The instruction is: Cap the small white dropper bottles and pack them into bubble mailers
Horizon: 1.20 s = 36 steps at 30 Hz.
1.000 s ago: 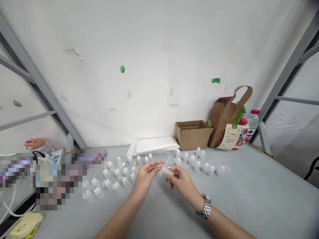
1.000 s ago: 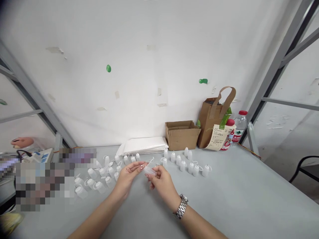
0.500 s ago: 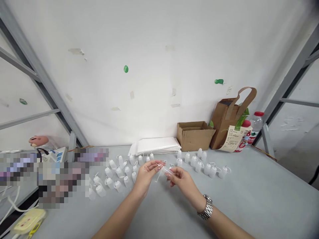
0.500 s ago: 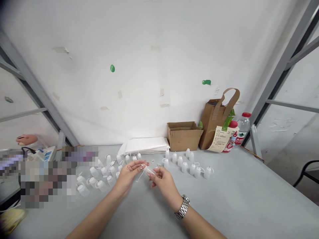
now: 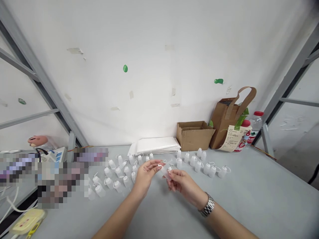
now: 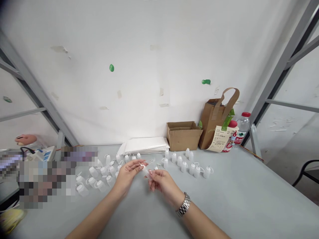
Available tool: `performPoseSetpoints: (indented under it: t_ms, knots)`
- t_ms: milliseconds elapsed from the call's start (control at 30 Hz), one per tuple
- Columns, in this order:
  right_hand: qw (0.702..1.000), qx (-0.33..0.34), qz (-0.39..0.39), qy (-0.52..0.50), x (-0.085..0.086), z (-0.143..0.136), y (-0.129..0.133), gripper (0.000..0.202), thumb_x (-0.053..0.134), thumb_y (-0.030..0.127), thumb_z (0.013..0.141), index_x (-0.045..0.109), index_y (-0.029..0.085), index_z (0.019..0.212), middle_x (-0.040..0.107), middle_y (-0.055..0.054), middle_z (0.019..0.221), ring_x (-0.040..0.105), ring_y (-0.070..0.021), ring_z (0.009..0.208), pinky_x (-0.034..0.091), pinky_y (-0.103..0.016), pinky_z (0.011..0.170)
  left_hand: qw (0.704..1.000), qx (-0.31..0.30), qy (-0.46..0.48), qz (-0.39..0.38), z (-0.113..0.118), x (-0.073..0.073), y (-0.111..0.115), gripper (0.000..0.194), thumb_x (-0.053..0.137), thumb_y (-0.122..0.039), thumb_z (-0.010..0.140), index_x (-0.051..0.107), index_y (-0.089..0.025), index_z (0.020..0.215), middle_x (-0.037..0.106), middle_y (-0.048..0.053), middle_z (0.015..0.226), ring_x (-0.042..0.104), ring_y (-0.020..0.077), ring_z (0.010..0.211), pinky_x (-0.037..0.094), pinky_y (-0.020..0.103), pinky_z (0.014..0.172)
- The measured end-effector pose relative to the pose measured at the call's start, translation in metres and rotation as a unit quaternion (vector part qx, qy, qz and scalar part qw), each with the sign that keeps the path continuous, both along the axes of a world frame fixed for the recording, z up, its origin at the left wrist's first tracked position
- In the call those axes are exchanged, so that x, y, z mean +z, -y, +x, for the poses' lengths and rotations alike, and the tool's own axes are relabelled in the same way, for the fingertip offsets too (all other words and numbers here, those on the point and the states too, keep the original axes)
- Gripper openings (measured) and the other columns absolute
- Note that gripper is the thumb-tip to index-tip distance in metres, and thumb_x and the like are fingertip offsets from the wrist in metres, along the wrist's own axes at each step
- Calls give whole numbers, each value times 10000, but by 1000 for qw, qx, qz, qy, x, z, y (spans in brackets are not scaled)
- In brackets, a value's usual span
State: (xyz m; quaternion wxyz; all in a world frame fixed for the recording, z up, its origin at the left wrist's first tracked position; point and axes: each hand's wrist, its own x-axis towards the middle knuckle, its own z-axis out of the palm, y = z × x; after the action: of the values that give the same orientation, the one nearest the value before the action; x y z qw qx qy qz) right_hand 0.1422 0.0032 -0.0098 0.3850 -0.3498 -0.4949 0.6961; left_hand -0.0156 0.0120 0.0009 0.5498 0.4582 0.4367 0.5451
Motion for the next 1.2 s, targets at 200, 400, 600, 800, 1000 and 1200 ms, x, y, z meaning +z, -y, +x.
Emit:
performPoseSetpoints:
  t_ms: [200, 400, 600, 800, 1000, 1200]
  knots:
    - [993, -60, 75, 62, 0, 4, -3, 442, 603, 596, 693, 598, 157, 746, 568, 2, 629, 483, -105, 506, 403, -258, 546, 999, -4, -26, 31, 1, 6, 1, 308, 740, -306, 591, 673, -177, 863, 698, 90, 974, 616, 235, 944, 462, 346, 852]
    - [957, -102, 192, 190, -3, 4, -1, 291, 555, 485, 789, 575, 196, 822, 580, 2, 683, 507, -146, 587, 409, -278, 589, 983, 15, -170, 72, -1, 3, 1, 112, 729, -307, 597, 725, -232, 679, 707, 48, 815, 609, 227, 840, 453, 315, 802]
    - [908, -109, 265, 305, -3, 2, 5, 102, 525, 268, 827, 567, 191, 880, 598, -35, 768, 527, -204, 739, 400, -329, 704, 976, 36, -211, 35, -3, -1, -2, 115, 684, -335, 626, 717, -227, 607, 708, 48, 704, 620, 235, 736, 452, 313, 703]
    - [861, -95, 365, 340, 0, 1, 11, 111, 492, 130, 831, 551, 198, 895, 601, -49, 847, 538, -209, 801, 390, -357, 787, 989, 17, -149, -7, -8, -2, -8, 216, 706, -401, 591, 676, -188, 569, 687, 41, 599, 626, 216, 645, 460, 308, 659]
    - [853, -153, 360, 345, -3, 2, 10, 151, 490, 270, 869, 567, 207, 982, 618, -63, 863, 515, -230, 806, 398, -381, 782, 997, -8, -72, -37, -8, 4, -6, 305, 696, -448, 600, 713, -178, 739, 725, 64, 798, 647, 240, 786, 469, 341, 767]
    - [869, -177, 337, 316, -4, 1, 12, 234, 477, 363, 865, 576, 197, 996, 598, -56, 805, 500, -232, 824, 404, -364, 761, 998, -9, -42, -46, -6, 5, -2, 271, 753, -358, 562, 693, -163, 740, 721, 78, 895, 638, 251, 901, 453, 369, 859]
